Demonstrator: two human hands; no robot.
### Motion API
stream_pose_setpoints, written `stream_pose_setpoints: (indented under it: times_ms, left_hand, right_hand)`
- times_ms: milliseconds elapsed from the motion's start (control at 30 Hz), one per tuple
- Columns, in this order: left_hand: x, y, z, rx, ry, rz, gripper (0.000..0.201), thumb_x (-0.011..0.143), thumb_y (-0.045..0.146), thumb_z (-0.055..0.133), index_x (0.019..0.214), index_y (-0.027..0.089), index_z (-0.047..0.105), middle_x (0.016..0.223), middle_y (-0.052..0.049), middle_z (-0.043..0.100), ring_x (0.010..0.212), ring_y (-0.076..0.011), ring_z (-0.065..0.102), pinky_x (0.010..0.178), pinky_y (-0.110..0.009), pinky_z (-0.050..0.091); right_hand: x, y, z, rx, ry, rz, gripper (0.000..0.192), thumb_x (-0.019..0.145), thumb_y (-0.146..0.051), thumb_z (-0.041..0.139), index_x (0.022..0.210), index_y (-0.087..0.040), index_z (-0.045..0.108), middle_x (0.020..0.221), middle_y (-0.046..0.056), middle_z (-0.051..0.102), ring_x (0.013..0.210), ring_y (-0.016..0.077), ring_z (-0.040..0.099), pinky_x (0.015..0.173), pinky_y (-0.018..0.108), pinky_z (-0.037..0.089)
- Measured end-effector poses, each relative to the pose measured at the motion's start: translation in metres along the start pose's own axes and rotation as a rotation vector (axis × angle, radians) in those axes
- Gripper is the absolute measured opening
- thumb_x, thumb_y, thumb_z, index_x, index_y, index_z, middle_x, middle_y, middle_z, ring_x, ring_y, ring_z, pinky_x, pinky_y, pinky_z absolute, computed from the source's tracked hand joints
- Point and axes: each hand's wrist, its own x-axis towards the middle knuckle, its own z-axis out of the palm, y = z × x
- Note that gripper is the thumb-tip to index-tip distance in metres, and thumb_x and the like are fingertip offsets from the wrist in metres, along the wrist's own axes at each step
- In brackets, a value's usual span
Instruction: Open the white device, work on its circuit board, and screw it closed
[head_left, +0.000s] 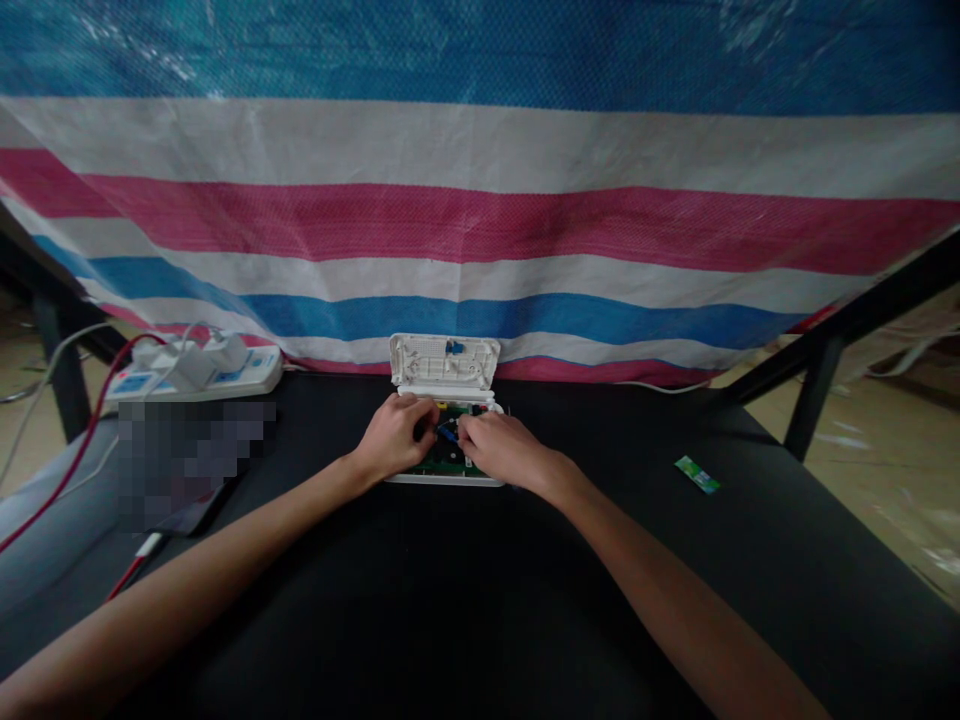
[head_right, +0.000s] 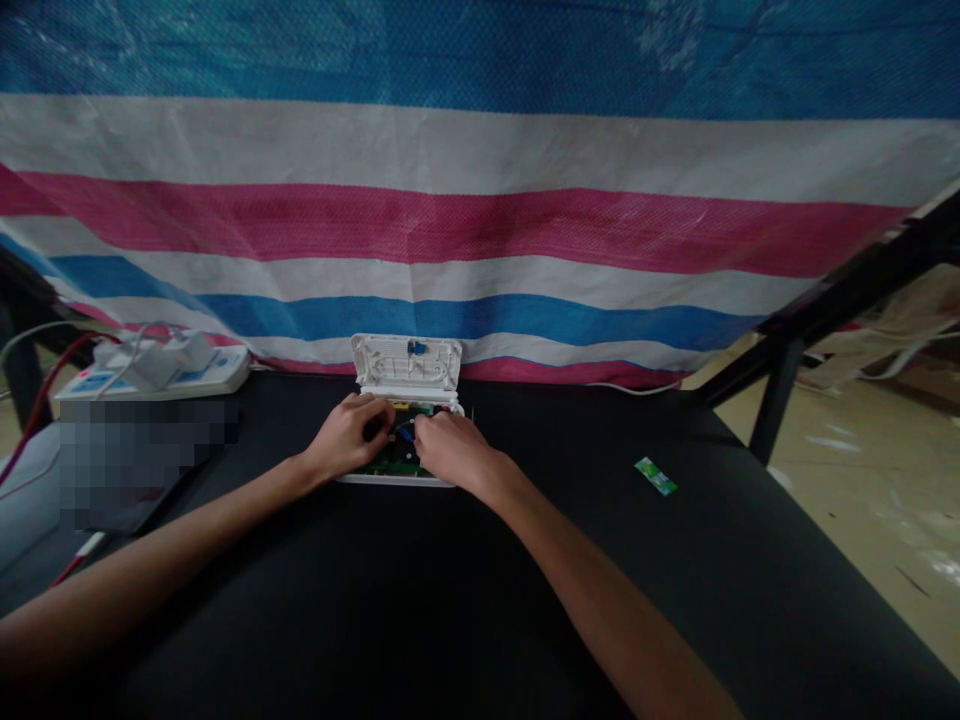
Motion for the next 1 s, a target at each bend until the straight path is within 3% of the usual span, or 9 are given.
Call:
stream_pose_setpoints:
  times_ms: [333,1000]
  left_hand:
    - [0.0006,0.0024,0.0000,-0.010,-0.033,0.016,0.005,0.078,0.015,0.057,0.081,0.020,0.057,0.076,-0.004,0.061,0.074,-0.0201,0.059,0.073,-0.036,0.048]
    - [0.0006,-0.0013,0.0032,-0.058,-0.014,0.029,0.007,0.083,0.013,0.060,0.086,0.019,0.058,0.075,-0.001,0.059,0.071,-0.0163,0.056,0.067,-0.028,0.044]
  right_hand:
    - [0.0023,0.0000,0.0059,-0.027,0.023,-0.012,0.026,0.096,-0.023,0.041,0.099,-0.015,0.066,0.095,0.015,0.073,0.089,0.0272,0.071,0.069,0.032,0.048]
    - [0.0020,-0.0048,0.0070,-0.061,0.028,0.040,0.027,0.096,-0.024,0.042,0.106,-0.017,0.066,0.102,0.014,0.073,0.097,0.0267,0.071,0.078,0.032,0.050]
